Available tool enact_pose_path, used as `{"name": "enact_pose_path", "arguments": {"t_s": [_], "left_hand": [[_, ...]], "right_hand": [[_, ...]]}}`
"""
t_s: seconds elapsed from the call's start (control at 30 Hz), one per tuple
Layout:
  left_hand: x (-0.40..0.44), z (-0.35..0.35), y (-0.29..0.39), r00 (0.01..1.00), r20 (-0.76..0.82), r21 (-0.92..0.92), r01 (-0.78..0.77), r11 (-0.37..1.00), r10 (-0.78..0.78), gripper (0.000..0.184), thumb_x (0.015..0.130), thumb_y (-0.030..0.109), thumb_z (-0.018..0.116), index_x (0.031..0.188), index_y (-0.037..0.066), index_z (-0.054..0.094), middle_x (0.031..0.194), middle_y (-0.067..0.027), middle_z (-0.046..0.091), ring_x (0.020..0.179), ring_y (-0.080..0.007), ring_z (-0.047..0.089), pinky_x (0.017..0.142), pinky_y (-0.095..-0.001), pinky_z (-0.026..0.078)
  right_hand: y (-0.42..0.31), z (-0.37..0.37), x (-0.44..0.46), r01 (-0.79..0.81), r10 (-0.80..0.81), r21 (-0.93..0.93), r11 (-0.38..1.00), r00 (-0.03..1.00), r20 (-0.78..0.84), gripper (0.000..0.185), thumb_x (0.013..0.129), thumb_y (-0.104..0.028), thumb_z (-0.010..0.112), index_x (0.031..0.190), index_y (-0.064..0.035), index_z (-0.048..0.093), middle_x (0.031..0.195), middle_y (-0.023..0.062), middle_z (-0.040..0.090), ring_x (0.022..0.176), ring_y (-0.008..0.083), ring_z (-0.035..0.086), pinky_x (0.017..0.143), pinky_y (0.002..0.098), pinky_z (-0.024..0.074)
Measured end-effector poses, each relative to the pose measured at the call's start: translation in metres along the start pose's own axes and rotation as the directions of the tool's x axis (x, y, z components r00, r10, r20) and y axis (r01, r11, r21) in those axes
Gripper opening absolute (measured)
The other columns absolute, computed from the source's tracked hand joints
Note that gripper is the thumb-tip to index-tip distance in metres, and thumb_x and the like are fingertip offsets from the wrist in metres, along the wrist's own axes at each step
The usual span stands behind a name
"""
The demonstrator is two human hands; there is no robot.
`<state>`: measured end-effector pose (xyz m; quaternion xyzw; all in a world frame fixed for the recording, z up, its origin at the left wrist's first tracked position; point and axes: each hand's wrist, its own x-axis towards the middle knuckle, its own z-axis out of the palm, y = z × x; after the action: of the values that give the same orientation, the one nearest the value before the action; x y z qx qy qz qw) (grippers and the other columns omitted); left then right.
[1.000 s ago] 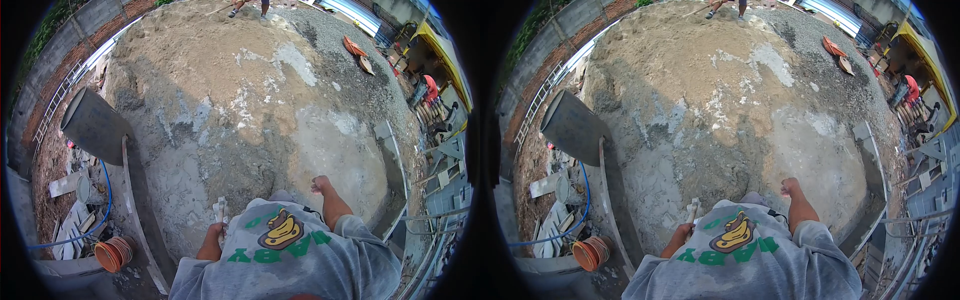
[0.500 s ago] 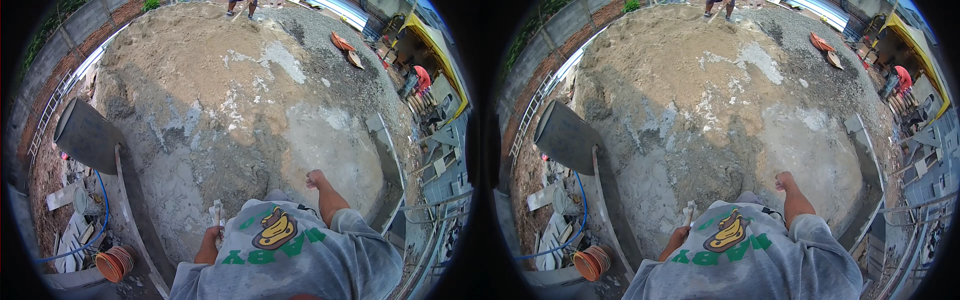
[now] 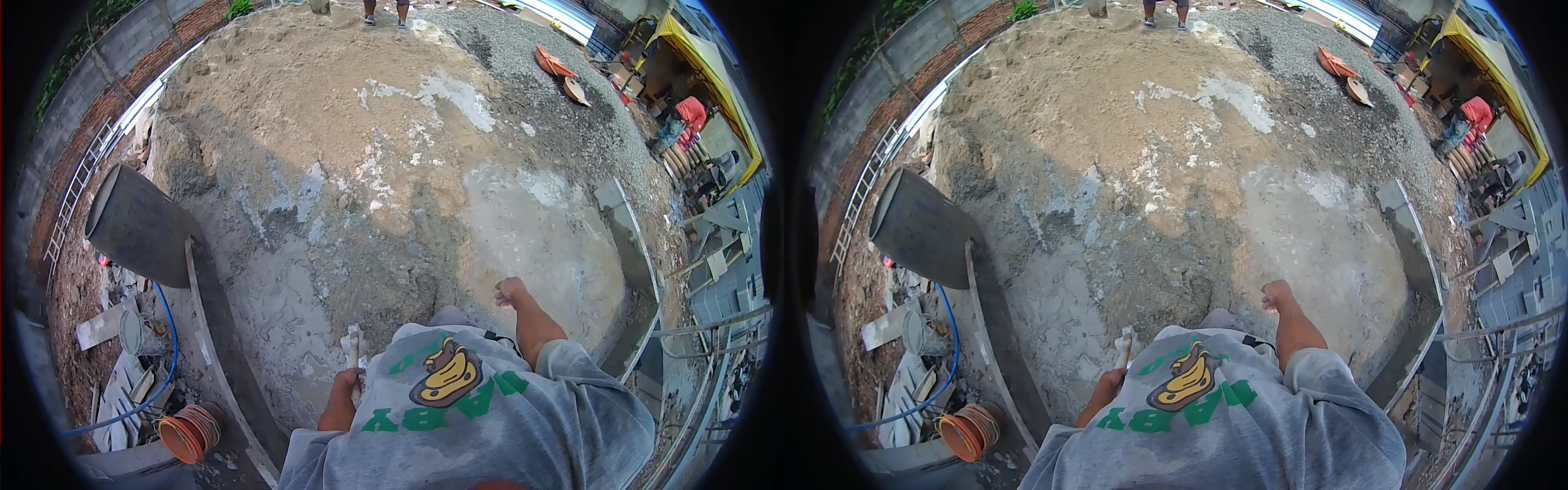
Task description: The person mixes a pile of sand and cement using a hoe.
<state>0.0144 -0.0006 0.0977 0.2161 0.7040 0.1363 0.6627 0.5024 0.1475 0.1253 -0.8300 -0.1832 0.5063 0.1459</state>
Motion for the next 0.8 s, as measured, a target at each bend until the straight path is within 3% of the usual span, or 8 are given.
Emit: {"name": "enact_pose_path", "arguments": {"t_s": [0.03,0.1,0.17,0.27,0.37,0.47,0.67,0.8], "left_hand": [[-0.017,-0.001,0.000,0.981,0.018,0.062,-0.193,0.979,0.192,0.027,0.084,0.026,0.057,0.092,0.002,0.066,0.073,-0.0056,0.060,0.063,-0.0166,0.053,0.059,-0.0324,0.043],[-0.022,-0.002,0.000,0.969,0.030,0.099,-0.248,0.964,0.246,0.026,0.082,0.027,0.059,0.091,0.003,0.065,0.070,-0.0053,0.059,0.061,-0.0180,0.053,0.059,-0.0336,0.043],[-0.003,-0.003,0.006,1.000,0.003,0.051,0.021,0.998,-0.022,0.026,0.080,0.028,0.062,0.088,0.003,0.065,0.067,-0.0049,0.057,0.058,-0.0196,0.053,0.058,-0.0350,0.043],[0.013,-0.002,0.003,0.972,-0.011,-0.038,0.236,0.971,-0.236,0.025,0.078,0.029,0.065,0.080,0.004,0.061,0.063,-0.0041,0.055,0.055,-0.0206,0.051,0.056,-0.0366,0.043],[0.057,-0.005,-0.026,0.955,-0.004,-0.084,0.294,0.952,-0.295,0.023,0.077,0.027,0.068,0.075,0.007,0.057,0.062,-0.0039,0.053,0.053,-0.0203,0.051,0.052,-0.0380,0.043],[0.089,-0.008,-0.048,0.947,0.014,-0.163,0.319,0.933,-0.322,0.023,0.076,0.019,0.070,0.086,0.003,0.058,0.065,-0.0086,0.055,0.050,-0.0231,0.055,0.046,-0.0409,0.045],[0.106,-0.006,-0.064,0.950,0.057,-0.209,0.311,0.927,-0.306,0.022,0.077,0.017,0.069,0.087,0.002,0.055,0.066,-0.0086,0.054,0.049,-0.0246,0.054,0.046,-0.0426,0.045],[0.091,-0.002,-0.058,0.939,0.149,-0.269,0.341,0.901,-0.310,0.021,0.084,0.028,0.061,0.085,0.010,0.050,0.060,-0.0042,0.049,0.048,-0.0207,0.049,0.046,-0.0401,0.040]], "right_hand": [[0.001,0.000,0.000,0.001,-0.001,0.002,1.000,1.000,-0.002,0.028,0.086,-0.018,0.056,0.098,0.0062,0.060,0.088,0.0200,0.066,0.064,0.0307,0.067,0.052,0.0425,0.0548],[0.002,0.000,0.001,0.000,0.000,0.002,1.000,1.000,-0.006,0.028,0.086,-0.018,0.056,0.099,0.0059,0.060,0.089,0.0201,0.066,0.065,0.0307,0.067,0.052,0.0428,0.0547],[0.003,0.000,0.001,0.000,0.000,-0.001,1.000,1.000,-0.009,0.028,0.086,-0.018,0.055,0.100,0.0058,0.060,0.090,0.0202,0.066,0.065,0.0308,0.067,0.053,0.0431,0.0547],[0.006,-0.002,0.006,0.008,-0.008,-0.014,1.000,1.000,0.003,0.029,0.086,-0.018,0.055,0.101,0.0061,0.059,0.091,0.0204,0.066,0.064,0.0312,0.067,0.053,0.0429,0.0552],[0.003,-0.002,0.001,0.007,-0.007,-0.011,1.000,1.000,-0.003,0.029,0.086,-0.018,0.055,0.102,0.0061,0.059,0.091,0.0205,0.066,0.064,0.0312,0.066,0.053,0.0426,0.0558],[0.003,-0.003,0.006,0.007,-0.006,-0.029,1.000,1.000,0.021,0.029,0.086,-0.018,0.055,0.102,0.0062,0.059,0.090,0.0209,0.066,0.063,0.0305,0.066,0.054,0.0424,0.0563],[-0.002,-0.015,0.003,-0.003,0.003,-0.022,1.000,1.000,0.026,0.028,0.084,-0.015,0.056,0.103,0.0064,0.057,0.088,0.0212,0.065,0.057,0.0293,0.064,0.047,0.0399,0.0539],[-0.007,-0.031,0.007,0.002,-0.002,-0.023,1.000,1.000,0.012,0.029,0.086,-0.015,0.053,0.107,0.0035,0.055,0.088,0.0209,0.064,0.058,0.0294,0.063,0.048,0.0401,0.0536]]}}
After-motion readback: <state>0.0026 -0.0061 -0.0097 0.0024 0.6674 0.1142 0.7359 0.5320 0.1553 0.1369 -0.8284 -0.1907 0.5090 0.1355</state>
